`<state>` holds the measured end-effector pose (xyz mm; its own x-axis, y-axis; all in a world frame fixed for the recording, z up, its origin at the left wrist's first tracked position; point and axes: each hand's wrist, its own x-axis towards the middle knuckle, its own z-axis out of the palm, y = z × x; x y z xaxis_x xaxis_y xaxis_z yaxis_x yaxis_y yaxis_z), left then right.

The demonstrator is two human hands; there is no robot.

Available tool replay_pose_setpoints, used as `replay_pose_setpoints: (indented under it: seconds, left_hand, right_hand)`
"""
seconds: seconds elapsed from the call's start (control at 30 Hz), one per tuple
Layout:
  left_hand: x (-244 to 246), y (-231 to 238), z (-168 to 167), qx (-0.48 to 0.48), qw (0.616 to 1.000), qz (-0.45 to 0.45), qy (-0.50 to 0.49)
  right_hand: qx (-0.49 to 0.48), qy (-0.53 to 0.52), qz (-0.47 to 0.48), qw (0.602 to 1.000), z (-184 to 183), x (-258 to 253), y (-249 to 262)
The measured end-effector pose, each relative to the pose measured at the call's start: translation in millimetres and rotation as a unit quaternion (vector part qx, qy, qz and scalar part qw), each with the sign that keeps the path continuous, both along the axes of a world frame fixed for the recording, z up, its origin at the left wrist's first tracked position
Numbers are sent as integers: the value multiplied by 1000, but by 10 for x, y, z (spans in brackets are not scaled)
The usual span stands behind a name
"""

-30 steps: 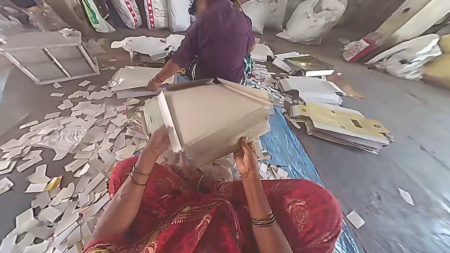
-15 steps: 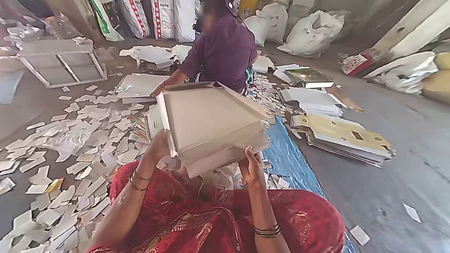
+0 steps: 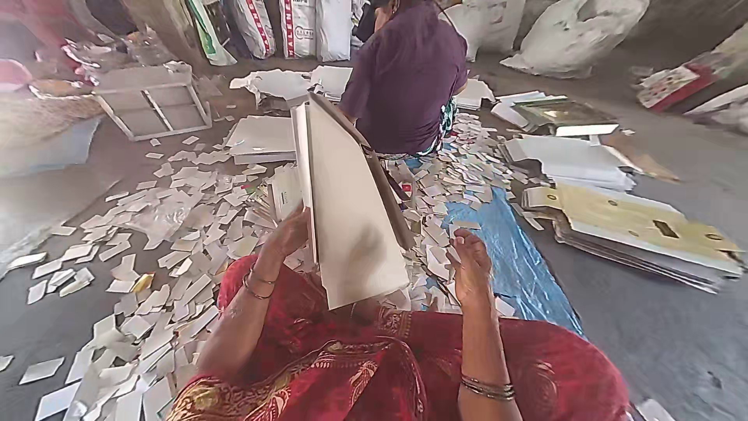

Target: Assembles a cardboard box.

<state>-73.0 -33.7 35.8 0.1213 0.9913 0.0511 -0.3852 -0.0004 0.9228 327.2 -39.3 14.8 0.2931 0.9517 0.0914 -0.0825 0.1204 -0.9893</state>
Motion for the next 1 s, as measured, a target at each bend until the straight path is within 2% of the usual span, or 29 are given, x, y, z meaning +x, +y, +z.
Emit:
replay_pose_setpoints:
  seconds: [0.2, 0.33, 0.5, 0.57, 0.63, 0.7, 0.77, 0.87, 1.0]
  left_hand:
    - [24, -109, 91, 29, 995, -93, -29]
    - [40, -151, 112, 37, 993, -102, -42]
    - [81, -269, 197, 41, 995, -70, -49]
    - [50, -242, 171, 36, 994, -86, -56]
    - [-13, -158, 126, 24, 995, -74, -57]
    - [-46, -33, 198, 4, 1000, 0, -9]
    - [-32, 81, 324, 4, 992, 79, 95]
    - [142, 312, 579, 25, 951, 165, 260]
    - [550, 622, 996, 18, 903, 263, 339]
  right_hand:
    - [38, -103, 5, 994, -53, 134, 278]
    - [-13, -189, 40, 981, 6, 178, 581]
    - [-104, -158, 174, 966, 80, 199, 951]
    - [-72, -156, 218, 961, 114, 189, 1026]
    - [-24, -129, 171, 976, 150, 147, 1031]
    - [27, -69, 62, 995, 246, 84, 990]
    - [72, -9, 11, 997, 312, 88, 929]
    - [118, 46, -8, 992, 390, 64, 782]
    - [130, 101, -32, 986, 468, 78, 547]
